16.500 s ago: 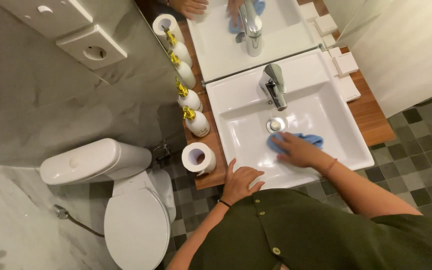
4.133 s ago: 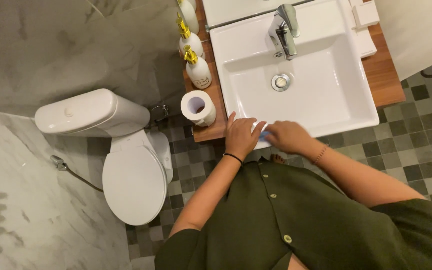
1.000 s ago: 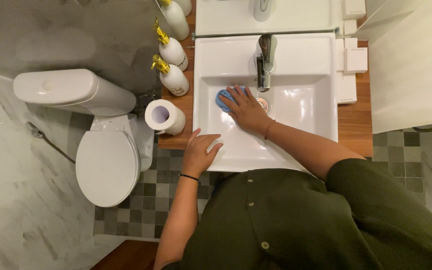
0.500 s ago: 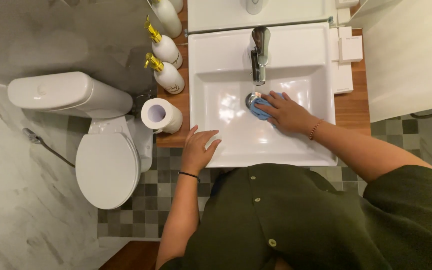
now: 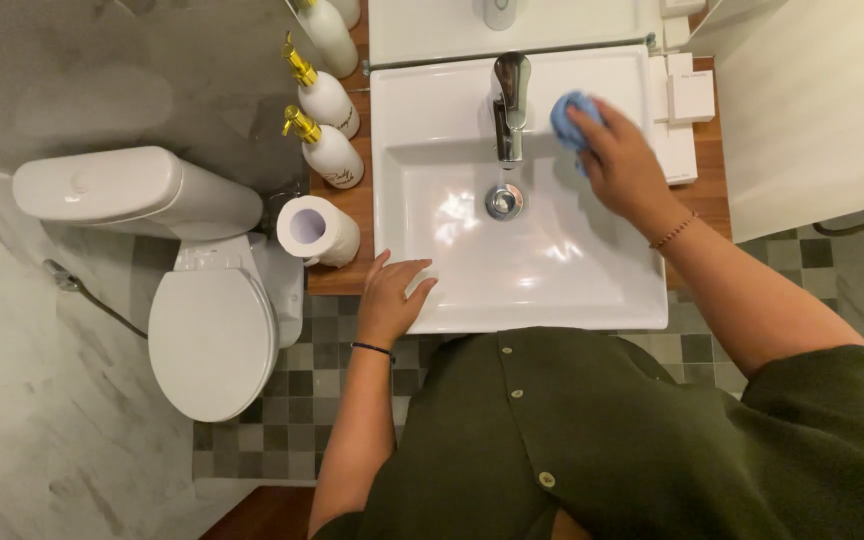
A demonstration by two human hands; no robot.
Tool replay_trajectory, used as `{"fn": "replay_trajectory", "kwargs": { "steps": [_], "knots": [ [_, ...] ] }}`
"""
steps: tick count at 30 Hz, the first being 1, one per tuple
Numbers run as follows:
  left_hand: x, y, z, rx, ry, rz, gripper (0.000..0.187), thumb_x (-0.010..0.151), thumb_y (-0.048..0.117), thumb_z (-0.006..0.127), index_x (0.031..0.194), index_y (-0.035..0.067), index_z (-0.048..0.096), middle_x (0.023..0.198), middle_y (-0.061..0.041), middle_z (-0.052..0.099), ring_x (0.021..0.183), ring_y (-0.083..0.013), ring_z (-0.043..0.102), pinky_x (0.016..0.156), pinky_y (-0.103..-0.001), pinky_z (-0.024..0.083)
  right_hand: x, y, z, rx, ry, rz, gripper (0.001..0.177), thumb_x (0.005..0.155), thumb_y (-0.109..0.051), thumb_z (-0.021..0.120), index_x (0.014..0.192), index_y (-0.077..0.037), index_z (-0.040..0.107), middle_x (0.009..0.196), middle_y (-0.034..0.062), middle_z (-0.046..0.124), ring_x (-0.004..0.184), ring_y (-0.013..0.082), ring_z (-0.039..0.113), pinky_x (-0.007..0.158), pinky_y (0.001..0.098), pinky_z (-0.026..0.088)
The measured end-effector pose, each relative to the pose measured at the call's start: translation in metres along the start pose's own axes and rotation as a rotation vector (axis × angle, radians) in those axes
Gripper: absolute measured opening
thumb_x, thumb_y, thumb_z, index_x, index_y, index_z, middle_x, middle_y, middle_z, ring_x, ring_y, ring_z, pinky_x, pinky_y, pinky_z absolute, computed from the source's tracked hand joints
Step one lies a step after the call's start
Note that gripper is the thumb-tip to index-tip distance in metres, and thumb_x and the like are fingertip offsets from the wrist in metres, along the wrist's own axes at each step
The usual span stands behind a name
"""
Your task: The person wipes the toilet tank lid and then the sink basin, faucet, and countertop using a blue cloth. They temporarily move a soap dispenser and a roll of toilet paper into the sink to clean the countertop underneath, then return them to their original positions.
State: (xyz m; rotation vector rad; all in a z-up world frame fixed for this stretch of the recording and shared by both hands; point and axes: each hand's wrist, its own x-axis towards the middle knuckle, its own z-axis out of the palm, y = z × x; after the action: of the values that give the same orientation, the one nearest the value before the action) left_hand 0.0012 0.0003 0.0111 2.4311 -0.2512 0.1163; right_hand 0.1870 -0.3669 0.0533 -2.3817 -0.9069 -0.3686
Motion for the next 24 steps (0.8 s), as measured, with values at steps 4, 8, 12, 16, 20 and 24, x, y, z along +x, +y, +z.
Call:
{"fn": "replay_trajectory", "kwargs": {
  "steps": [4,8,12,16,20,24],
  "knots": [
    [0.001,0.001,-0.001,-0.007,-0.011,-0.038,0.033,0.099,0.036,0.060,0.120,0.013,0.074,0.111,-0.003,0.077,0.107,-0.0182,0.069,0.124,-0.044,0.029,0.029,0.014,0.024,-0.179,0.063,0.100,0.053,0.105,-0.002,0.060,0.156,-0.001,0.045,0.157,0.0327,0.036,0.139,0.0610,0.035,0.111,0.0727,0.031],
    [-0.001,-0.005,0.005,0.002,0.012,0.011,0.033,0.100,0.035,0.060,0.119,0.012,0.074,0.112,-0.002,0.077,0.103,-0.0177,0.070,0.123,-0.045,0.031,0.036,0.018,0.056,-0.369,-0.014,0.077,0.067,0.098,-0.027,0.073,0.156,-0.006,0.047,0.155,0.0316,0.041,0.138,0.0564,0.039,0.110,0.0698,0.030],
    [0.000,-0.007,0.005,-0.014,0.031,0.028,0.030,0.100,0.032,0.062,0.119,0.012,0.074,0.111,-0.003,0.078,0.103,-0.0182,0.071,0.122,-0.046,0.032,0.041,0.051,0.043,-0.315,-0.021,-0.124,0.055,0.108,-0.040,0.057,0.153,-0.008,0.052,0.150,0.0262,0.051,0.133,0.0525,0.050,0.105,0.0667,0.040],
    [-0.002,-0.003,0.002,-0.010,0.018,0.004,0.031,0.100,0.033,0.061,0.119,0.012,0.074,0.112,-0.003,0.077,0.103,-0.0186,0.070,0.122,-0.045,0.032,0.051,0.056,0.044,-0.265,0.063,0.046,0.051,0.110,-0.033,0.052,0.149,-0.001,0.056,0.145,0.0273,0.055,0.132,0.0453,0.048,0.101,0.0641,0.037],
    [0.000,-0.004,0.003,-0.022,0.026,0.010,0.032,0.101,0.034,0.060,0.119,0.011,0.074,0.111,-0.003,0.078,0.102,-0.0180,0.071,0.122,-0.045,0.032,0.048,0.025,0.063,-0.292,0.048,0.124,0.055,0.104,-0.035,0.060,0.150,-0.007,0.053,0.150,0.0284,0.047,0.137,0.0528,0.040,0.110,0.0692,0.026],
    [-0.001,-0.009,0.008,-0.024,0.064,0.049,0.030,0.100,0.031,0.063,0.118,0.011,0.074,0.111,-0.003,0.078,0.101,-0.0190,0.072,0.121,-0.047,0.034,0.043,0.028,0.054,-0.264,-0.041,-0.005,0.049,0.109,-0.036,0.052,0.152,-0.014,0.051,0.150,0.0221,0.050,0.138,0.0470,0.046,0.111,0.0665,0.033]
  ]
}}
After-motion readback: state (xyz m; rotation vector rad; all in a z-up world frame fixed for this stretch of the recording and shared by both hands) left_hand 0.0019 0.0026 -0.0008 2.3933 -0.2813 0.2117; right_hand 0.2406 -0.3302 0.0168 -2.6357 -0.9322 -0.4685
